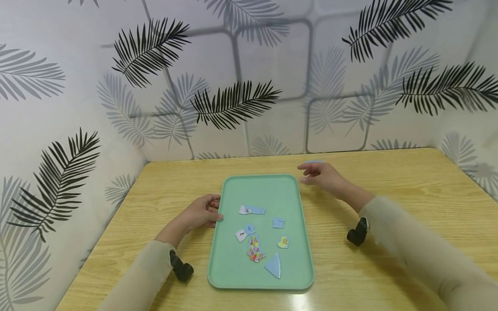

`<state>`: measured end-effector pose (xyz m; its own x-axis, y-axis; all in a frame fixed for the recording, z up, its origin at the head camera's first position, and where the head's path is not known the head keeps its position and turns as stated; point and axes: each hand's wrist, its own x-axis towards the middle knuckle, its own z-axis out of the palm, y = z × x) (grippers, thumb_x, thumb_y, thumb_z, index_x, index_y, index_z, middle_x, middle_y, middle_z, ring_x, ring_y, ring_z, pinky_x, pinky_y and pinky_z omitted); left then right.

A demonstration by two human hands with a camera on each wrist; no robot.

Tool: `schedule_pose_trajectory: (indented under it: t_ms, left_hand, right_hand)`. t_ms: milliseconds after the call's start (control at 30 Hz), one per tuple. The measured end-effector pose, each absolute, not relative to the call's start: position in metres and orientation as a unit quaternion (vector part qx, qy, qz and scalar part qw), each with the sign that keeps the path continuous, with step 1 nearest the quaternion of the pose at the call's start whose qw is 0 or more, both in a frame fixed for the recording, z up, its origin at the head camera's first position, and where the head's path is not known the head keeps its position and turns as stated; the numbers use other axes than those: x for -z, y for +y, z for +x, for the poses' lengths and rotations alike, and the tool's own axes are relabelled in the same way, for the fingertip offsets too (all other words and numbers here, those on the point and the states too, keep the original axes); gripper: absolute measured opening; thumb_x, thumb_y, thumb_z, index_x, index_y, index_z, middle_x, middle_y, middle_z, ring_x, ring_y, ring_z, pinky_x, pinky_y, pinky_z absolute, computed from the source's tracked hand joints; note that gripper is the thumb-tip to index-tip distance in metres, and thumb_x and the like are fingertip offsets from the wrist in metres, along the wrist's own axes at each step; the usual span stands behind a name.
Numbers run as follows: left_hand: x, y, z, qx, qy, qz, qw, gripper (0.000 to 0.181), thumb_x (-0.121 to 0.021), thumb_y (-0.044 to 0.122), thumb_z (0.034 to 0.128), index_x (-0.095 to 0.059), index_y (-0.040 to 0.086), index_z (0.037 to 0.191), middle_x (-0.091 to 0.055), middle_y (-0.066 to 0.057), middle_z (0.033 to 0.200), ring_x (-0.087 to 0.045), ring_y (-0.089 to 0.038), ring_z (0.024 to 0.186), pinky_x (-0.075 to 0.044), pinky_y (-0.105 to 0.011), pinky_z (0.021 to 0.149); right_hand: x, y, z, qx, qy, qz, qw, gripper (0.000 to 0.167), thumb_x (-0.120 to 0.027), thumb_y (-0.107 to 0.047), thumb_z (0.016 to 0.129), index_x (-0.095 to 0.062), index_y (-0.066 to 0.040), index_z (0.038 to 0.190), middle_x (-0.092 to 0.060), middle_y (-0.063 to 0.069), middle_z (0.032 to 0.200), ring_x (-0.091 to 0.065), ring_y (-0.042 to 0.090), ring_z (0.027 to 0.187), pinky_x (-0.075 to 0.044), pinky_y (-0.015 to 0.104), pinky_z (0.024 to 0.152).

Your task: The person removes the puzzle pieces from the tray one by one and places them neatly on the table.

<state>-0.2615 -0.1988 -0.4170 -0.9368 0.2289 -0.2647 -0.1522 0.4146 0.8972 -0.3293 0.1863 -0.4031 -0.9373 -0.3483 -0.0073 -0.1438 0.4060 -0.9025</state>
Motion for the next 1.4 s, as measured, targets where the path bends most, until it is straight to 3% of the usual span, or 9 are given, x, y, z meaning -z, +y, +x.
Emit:
schedule_pose_trajectory:
  t_ms: [300,567,1067,1400]
  left_hand:
    - [0.413,-0.197,-0.260,-0.540,0.821,0.024,0.182,0.061,-0.066,-0.008,0.0879,-0.040,-0.003,0.143,-0.050,-0.016,0.112,-0.052,-0.022,0.089,-0.057,-0.034,0.071]
    - [0.414,-0.198,-0.261,-0.540,0.821,0.026,0.181,0.061,-0.066,-0.007,0.0880,-0.040,-0.002,0.143,-0.050,-0.015,0.112,-0.052,-0.021,0.088,-0.056,-0.032,0.070]
    - [0.417,-0.199,-0.262,-0.541,0.821,0.030,0.180,0.060,-0.066,-0.008,0.0876,-0.041,-0.002,0.142,-0.049,-0.015,0.111,-0.052,-0.022,0.089,-0.056,-0.034,0.071]
    - [0.417,-0.200,-0.262,-0.537,0.823,0.034,0.180,0.061,-0.067,-0.006,0.0877,-0.040,-0.003,0.142,-0.050,-0.016,0.113,-0.052,-0.023,0.090,-0.057,-0.034,0.072]
  right_hand:
    - [0.398,0.161,-0.310,0.549,0.818,-0.148,0.090,0.048,-0.067,-0.007,0.092,-0.051,0.001,0.137,-0.048,0.026,0.127,-0.047,0.027,0.103,-0.047,0.036,0.085]
    - [0.398,0.139,-0.298,0.562,0.809,-0.152,0.081,0.048,-0.069,-0.007,0.090,-0.054,0.001,0.135,-0.050,0.024,0.122,-0.048,0.025,0.100,-0.047,0.025,0.080]
    - [0.403,0.101,-0.284,0.570,0.791,-0.188,0.120,0.047,-0.070,-0.003,0.089,-0.054,0.005,0.132,-0.051,0.024,0.118,-0.049,0.022,0.092,-0.047,0.024,0.073]
    - [0.408,0.086,-0.280,0.542,0.807,-0.184,0.143,0.044,-0.073,-0.006,0.086,-0.060,0.000,0.128,-0.056,0.018,0.113,-0.051,0.021,0.090,-0.047,0.027,0.074]
